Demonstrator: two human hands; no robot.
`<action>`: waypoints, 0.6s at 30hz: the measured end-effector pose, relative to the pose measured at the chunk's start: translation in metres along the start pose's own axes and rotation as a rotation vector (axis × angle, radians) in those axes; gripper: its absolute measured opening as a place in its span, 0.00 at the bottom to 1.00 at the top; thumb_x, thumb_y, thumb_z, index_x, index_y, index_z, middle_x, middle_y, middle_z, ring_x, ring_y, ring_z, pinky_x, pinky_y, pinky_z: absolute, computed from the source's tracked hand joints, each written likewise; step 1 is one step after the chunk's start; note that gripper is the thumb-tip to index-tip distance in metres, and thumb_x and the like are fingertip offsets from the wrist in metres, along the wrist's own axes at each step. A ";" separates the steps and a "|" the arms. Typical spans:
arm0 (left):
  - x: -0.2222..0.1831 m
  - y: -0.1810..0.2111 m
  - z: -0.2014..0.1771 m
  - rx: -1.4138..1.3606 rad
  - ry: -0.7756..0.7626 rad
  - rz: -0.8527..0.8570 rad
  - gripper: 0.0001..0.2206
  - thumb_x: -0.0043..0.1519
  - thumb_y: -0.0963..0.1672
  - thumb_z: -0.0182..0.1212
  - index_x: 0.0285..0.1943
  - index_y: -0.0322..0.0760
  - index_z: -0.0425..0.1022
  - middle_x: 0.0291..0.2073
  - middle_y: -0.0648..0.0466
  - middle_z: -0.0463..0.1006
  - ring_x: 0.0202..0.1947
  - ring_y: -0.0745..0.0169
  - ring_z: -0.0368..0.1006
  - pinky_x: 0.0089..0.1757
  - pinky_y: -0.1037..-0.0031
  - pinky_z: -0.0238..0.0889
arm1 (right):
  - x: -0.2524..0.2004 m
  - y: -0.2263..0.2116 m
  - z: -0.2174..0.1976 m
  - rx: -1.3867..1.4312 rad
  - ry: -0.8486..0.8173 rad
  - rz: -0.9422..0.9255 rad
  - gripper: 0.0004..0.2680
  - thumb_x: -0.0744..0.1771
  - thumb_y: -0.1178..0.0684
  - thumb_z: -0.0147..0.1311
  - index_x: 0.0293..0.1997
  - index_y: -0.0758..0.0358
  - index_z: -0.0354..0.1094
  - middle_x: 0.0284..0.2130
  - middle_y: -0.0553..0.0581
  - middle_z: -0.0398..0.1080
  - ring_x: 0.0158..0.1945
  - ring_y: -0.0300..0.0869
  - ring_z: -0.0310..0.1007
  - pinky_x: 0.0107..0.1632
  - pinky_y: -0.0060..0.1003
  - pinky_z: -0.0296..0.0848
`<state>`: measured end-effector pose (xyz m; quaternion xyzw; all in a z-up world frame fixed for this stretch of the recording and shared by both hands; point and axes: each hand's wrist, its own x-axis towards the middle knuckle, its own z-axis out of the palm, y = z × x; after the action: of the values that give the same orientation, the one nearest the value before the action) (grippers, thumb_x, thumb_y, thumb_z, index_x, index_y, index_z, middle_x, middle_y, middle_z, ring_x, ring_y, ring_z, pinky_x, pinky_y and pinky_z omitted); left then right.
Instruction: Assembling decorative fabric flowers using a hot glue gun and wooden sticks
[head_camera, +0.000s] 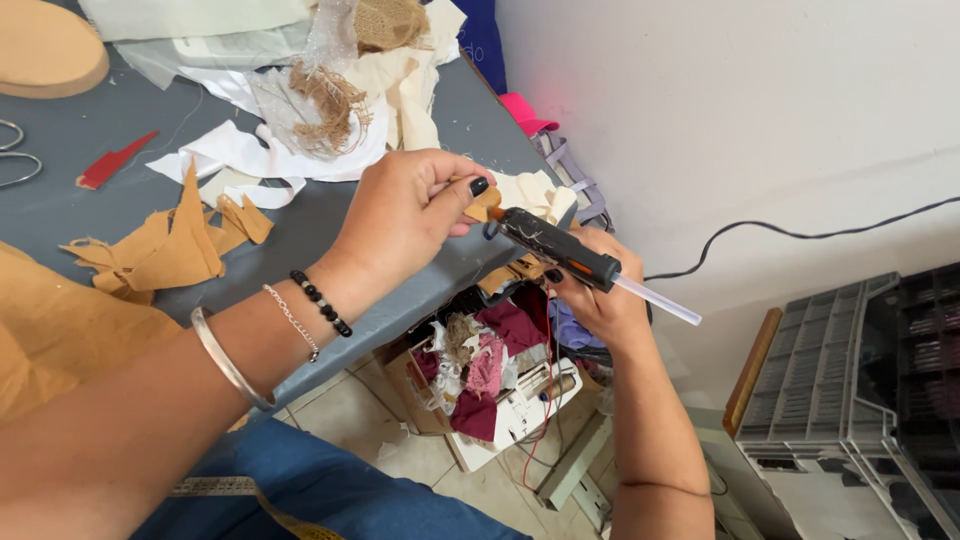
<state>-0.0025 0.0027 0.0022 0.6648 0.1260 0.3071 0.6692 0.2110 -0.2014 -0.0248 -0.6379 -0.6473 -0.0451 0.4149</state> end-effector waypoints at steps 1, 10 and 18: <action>0.000 -0.001 -0.003 0.000 0.004 0.001 0.10 0.67 0.41 0.56 0.51 0.31 0.81 0.34 0.37 0.84 0.35 0.65 0.83 0.39 0.80 0.81 | -0.002 0.001 -0.001 0.001 -0.002 -0.003 0.08 0.66 0.53 0.62 0.42 0.67 0.74 0.33 0.65 0.75 0.35 0.56 0.77 0.41 0.46 0.77; 0.003 -0.010 -0.001 0.006 0.018 0.006 0.10 0.66 0.40 0.56 0.52 0.29 0.80 0.34 0.37 0.84 0.34 0.64 0.83 0.38 0.79 0.81 | 0.001 -0.011 -0.003 0.016 -0.001 0.038 0.09 0.65 0.50 0.64 0.41 0.65 0.75 0.32 0.65 0.74 0.35 0.57 0.76 0.42 0.46 0.75; -0.027 0.028 -0.030 0.016 0.042 -0.030 0.12 0.67 0.40 0.53 0.55 0.28 0.79 0.38 0.36 0.84 0.38 0.56 0.84 0.40 0.73 0.81 | 0.009 -0.018 -0.003 -0.139 -0.078 0.158 0.08 0.67 0.50 0.61 0.45 0.63 0.74 0.29 0.67 0.73 0.31 0.61 0.75 0.39 0.47 0.74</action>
<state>-0.0483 0.0095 0.0205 0.6613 0.1525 0.3100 0.6658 0.1983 -0.1995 -0.0087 -0.7153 -0.6060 -0.0322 0.3466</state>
